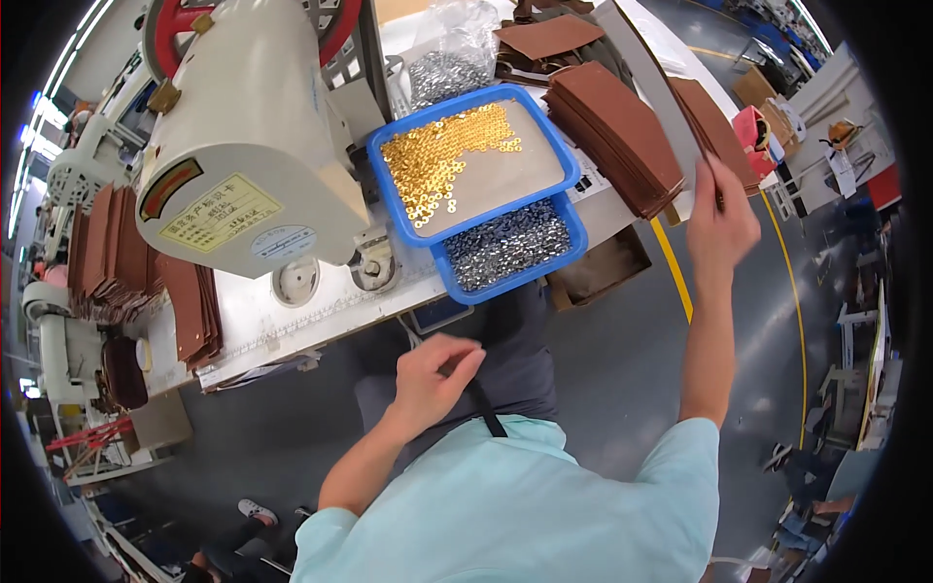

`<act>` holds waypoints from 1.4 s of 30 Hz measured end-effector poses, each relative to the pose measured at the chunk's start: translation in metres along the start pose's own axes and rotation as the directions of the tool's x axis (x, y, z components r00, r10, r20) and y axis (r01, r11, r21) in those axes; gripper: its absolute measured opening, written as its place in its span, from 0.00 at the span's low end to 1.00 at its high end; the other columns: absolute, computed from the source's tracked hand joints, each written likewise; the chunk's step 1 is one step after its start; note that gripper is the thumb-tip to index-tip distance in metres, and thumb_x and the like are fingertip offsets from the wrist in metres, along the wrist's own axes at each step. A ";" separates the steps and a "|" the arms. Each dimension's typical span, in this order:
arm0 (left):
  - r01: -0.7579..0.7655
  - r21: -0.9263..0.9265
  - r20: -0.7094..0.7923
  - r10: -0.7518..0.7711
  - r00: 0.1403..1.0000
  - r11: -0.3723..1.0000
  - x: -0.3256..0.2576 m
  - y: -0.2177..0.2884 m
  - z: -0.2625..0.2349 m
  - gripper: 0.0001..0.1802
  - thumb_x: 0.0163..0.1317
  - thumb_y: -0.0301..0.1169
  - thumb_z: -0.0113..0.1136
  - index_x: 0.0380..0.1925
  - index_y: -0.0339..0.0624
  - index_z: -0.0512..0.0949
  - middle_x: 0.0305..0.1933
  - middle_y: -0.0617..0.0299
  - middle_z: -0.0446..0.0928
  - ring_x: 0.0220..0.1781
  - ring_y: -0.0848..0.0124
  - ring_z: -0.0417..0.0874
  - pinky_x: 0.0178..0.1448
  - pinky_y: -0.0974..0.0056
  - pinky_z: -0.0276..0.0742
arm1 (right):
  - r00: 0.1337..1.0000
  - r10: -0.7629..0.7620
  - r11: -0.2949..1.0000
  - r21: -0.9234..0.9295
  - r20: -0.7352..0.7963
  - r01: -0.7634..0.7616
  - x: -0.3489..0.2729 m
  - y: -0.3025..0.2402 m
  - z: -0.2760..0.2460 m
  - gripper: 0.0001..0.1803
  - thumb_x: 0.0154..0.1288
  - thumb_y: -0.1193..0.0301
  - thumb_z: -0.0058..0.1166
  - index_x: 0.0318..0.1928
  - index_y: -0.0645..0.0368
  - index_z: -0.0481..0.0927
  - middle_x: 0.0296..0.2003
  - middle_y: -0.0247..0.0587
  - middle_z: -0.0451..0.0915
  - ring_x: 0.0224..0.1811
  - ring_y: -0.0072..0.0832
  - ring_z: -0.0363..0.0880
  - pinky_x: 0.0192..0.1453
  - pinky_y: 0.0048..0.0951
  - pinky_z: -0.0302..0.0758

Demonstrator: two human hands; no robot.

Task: Attaching metal snap fasteners to leather pieces using a specialized press machine.

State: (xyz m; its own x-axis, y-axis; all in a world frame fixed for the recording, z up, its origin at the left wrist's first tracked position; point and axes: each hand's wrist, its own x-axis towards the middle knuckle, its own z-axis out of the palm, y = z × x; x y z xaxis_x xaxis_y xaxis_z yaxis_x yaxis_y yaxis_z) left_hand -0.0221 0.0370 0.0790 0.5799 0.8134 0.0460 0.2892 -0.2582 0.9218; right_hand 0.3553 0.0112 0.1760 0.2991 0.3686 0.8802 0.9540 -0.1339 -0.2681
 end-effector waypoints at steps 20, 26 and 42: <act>-0.031 -0.467 -0.298 -0.124 0.947 0.884 -0.033 -0.026 -0.044 0.16 0.78 0.35 0.59 0.44 0.30 0.85 0.33 0.68 0.84 0.35 0.82 0.78 0.39 0.73 0.75 | 0.783 -0.007 0.789 0.485 0.621 -0.378 -0.088 -0.099 0.043 0.12 0.61 0.82 0.64 0.46 0.62 0.88 0.42 0.46 0.87 0.39 0.38 0.87 0.41 0.32 0.84; 0.062 -0.476 -0.340 -0.248 0.907 0.877 -0.029 0.000 -0.054 0.13 0.74 0.28 0.63 0.52 0.29 0.83 0.45 0.63 0.86 0.44 0.79 0.82 0.50 0.72 0.79 | 0.617 -0.230 0.818 0.493 0.753 -0.297 -0.050 -0.106 0.131 0.11 0.62 0.79 0.65 0.45 0.61 0.89 0.40 0.48 0.88 0.37 0.37 0.88 0.41 0.33 0.82; 0.131 -0.630 -0.209 -0.329 0.921 0.766 -0.040 -0.008 -0.051 0.18 0.81 0.31 0.53 0.61 0.32 0.80 0.50 0.65 0.85 0.49 0.82 0.80 0.54 0.72 0.78 | 0.409 -0.231 0.969 0.247 0.883 0.013 -0.046 -0.133 0.216 0.05 0.51 0.73 0.66 0.25 0.62 0.88 0.25 0.54 0.85 0.31 0.49 0.87 0.44 0.44 0.83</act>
State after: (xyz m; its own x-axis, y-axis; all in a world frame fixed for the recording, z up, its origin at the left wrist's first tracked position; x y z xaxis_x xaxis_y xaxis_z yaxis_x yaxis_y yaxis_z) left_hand -0.0864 0.0328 0.0897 0.2799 0.9429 -0.1806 -0.1827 0.2370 0.9542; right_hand 0.2184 0.2109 0.0863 -0.0810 0.9938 0.0758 0.9329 0.1024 -0.3454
